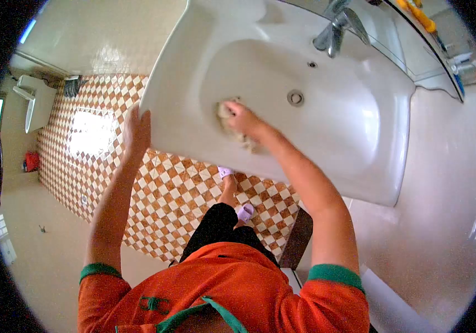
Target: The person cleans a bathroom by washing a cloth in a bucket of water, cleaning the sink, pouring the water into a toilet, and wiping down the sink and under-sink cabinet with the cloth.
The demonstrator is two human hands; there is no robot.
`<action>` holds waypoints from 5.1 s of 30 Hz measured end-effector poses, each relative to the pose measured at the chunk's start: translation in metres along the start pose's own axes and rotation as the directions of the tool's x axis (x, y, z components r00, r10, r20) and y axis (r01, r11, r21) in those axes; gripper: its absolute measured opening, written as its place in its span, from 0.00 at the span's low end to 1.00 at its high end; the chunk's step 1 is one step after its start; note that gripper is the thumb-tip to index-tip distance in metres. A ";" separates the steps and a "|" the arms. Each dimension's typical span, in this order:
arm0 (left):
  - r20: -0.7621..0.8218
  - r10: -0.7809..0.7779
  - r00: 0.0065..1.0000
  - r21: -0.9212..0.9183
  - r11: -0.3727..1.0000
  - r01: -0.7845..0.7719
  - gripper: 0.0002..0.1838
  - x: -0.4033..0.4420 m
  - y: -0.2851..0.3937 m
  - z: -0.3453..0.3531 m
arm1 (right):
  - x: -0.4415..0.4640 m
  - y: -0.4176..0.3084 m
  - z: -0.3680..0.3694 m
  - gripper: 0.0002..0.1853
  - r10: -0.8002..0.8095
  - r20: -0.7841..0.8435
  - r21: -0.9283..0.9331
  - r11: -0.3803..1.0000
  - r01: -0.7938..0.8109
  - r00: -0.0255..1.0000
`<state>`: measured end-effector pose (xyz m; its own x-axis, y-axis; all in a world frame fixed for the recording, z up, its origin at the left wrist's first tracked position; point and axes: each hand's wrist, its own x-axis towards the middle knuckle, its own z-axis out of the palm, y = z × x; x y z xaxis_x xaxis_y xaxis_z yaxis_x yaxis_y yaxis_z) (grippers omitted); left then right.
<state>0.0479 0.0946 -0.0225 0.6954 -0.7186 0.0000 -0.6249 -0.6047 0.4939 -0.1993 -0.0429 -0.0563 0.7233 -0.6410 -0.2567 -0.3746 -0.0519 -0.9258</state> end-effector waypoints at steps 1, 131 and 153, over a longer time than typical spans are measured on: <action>0.000 0.003 1.000 0.006 1.000 -0.003 0.21 0.001 0.000 -0.002 | 0.019 0.002 0.015 0.23 -0.001 -0.002 0.006 1.000 0.001 1.000; 0.019 0.202 0.979 -0.673 0.727 -0.137 0.19 0.179 0.038 -0.057 | 0.084 0.048 0.068 0.16 -0.980 0.007 -0.985 0.028 0.173 0.198; -0.019 0.583 0.813 0.192 0.800 -0.569 0.06 0.182 0.036 -0.065 | 0.170 0.041 0.151 0.21 -0.948 0.068 -0.977 0.001 0.214 0.312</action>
<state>0.1746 -0.0361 0.0516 0.2078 -0.9296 0.3043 -0.9635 -0.1408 0.2276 -0.0038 -0.0381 -0.1799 0.6202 -0.0990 0.7781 -0.4117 -0.8855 0.2156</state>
